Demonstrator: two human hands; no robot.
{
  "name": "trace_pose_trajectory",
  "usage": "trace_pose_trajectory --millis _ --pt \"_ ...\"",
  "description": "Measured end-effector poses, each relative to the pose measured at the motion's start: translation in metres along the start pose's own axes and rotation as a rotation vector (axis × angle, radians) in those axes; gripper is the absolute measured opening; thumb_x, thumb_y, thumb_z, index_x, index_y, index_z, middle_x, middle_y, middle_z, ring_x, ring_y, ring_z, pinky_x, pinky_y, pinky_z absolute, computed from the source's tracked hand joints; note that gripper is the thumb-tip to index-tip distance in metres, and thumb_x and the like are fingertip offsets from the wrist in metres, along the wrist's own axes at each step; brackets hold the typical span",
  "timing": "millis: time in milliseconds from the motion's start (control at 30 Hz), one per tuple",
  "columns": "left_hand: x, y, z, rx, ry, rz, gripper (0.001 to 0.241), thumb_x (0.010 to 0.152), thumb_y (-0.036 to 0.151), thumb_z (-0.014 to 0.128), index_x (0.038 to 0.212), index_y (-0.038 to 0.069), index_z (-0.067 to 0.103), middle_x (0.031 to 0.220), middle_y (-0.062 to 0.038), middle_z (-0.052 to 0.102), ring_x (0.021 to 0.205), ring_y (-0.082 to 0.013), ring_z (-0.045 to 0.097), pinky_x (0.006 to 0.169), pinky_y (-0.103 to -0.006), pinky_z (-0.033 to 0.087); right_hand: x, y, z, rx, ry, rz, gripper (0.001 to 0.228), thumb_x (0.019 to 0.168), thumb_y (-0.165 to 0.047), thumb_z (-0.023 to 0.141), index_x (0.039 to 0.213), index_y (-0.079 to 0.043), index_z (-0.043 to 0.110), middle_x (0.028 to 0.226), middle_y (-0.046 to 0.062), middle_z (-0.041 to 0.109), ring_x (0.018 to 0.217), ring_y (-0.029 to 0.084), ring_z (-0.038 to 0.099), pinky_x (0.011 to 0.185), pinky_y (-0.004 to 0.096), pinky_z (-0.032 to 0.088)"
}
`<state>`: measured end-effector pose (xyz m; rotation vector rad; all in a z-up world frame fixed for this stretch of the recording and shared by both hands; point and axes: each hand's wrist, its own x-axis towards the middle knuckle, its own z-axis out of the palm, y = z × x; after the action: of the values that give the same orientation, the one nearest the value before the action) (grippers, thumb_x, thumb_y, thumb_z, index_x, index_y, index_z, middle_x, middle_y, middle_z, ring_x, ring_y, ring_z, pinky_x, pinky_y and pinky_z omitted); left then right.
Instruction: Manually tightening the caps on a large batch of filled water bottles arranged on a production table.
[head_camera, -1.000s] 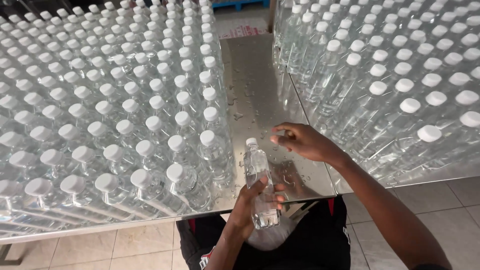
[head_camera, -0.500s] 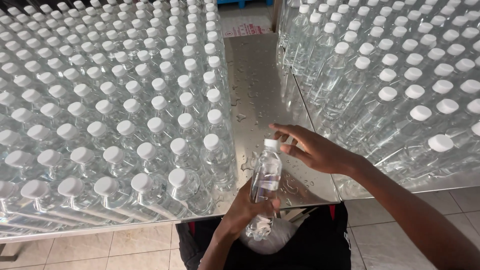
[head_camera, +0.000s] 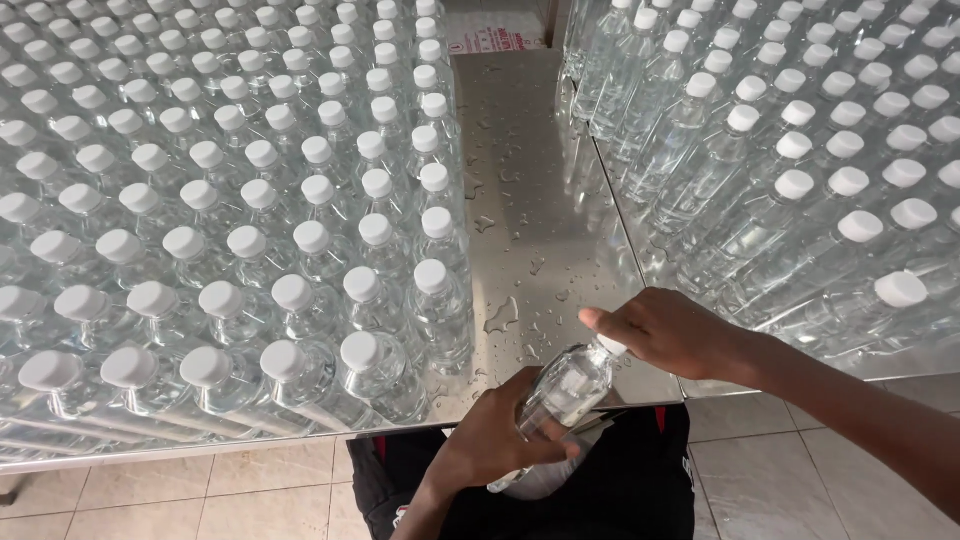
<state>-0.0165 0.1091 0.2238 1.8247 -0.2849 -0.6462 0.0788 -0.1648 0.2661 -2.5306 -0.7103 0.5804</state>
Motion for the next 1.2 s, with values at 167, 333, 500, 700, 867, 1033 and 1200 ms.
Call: trace_pose_trajectory --millis 167,333,500,700,867,1033,1200 --pt "-0.006 -0.010 -0.010 -0.164 -0.059 0.061 0.084 0.074 0.052 0.084 0.146 0.015 0.062 0.118 -0.003 0.075 0.111 -0.0188 0.071 0.096 -0.0347 0.057 -0.013 -0.013 -0.019 -0.029 -0.090 -0.035 0.060 0.106 -0.051 0.049 0.159 -0.024 0.055 0.092 -0.002 0.062 0.064 0.015 0.056 0.065 0.035 0.047" --pt "-0.003 -0.037 -0.020 -0.260 -0.323 0.194 0.075 0.080 0.032 0.086 0.148 0.012 0.062 0.122 -0.002 0.071 0.117 -0.0204 0.068 0.104 -0.0381 0.055 -0.019 0.000 -0.010 -0.299 -0.050 -0.598 0.040 0.112 -0.039 0.058 0.140 -0.010 0.058 0.124 0.012 0.070 0.105 0.030 0.069 0.090 0.046 0.056" --pt "-0.010 -0.004 -0.017 -0.076 -0.215 0.045 0.078 0.073 0.042 0.084 0.143 0.015 0.062 0.115 -0.001 0.075 0.097 -0.0176 0.073 0.086 -0.0321 0.059 -0.015 0.022 0.024 -0.133 -0.093 -0.358 0.041 0.113 -0.052 0.043 0.098 -0.018 0.061 0.079 -0.002 0.057 0.064 0.017 0.052 0.061 0.036 0.044" --pt "-0.013 0.004 -0.006 0.034 -0.049 -0.151 0.087 0.070 0.045 0.084 0.150 0.019 0.058 0.116 0.000 0.080 0.104 -0.0183 0.076 0.093 -0.0338 0.058 -0.015 0.008 0.027 0.239 -0.036 -0.025 0.059 0.113 -0.058 0.042 0.072 -0.017 0.042 0.061 -0.002 0.030 0.053 0.012 0.027 0.059 0.033 0.030" --pt "-0.006 -0.050 -0.005 -0.270 -0.382 0.023 0.091 0.076 0.038 0.083 0.156 0.009 0.051 0.120 -0.012 0.075 0.097 -0.0275 0.078 0.094 -0.0444 0.067 -0.027 0.008 0.026 -0.117 0.119 -0.368 0.041 0.107 -0.053 0.055 0.120 -0.016 0.067 0.073 -0.005 0.054 0.059 0.014 0.055 0.059 0.035 0.048" --pt "0.028 -0.140 0.037 -0.781 -0.813 0.123 0.091 0.074 0.035 0.100 0.150 0.002 0.061 0.126 -0.001 0.075 0.116 -0.0130 0.069 0.103 -0.0277 0.056 -0.039 -0.020 0.011 -0.600 0.401 -1.179 0.054 0.121 -0.052 0.028 0.105 -0.009 0.056 0.085 0.011 0.055 0.070 0.029 0.056 0.066 0.045 0.052" --pt "0.052 -0.146 0.072 -0.876 -1.118 0.193 0.065 0.085 0.035 0.096 0.138 0.006 0.070 0.109 0.002 0.079 0.098 -0.0090 0.073 0.086 -0.0221 0.057 -0.048 -0.044 -0.007 -0.776 0.588 -1.386 0.030 0.113 -0.034 0.045 0.093 -0.014 0.055 0.076 0.011 0.064 0.065 0.024 0.066 0.059 0.037 0.057"
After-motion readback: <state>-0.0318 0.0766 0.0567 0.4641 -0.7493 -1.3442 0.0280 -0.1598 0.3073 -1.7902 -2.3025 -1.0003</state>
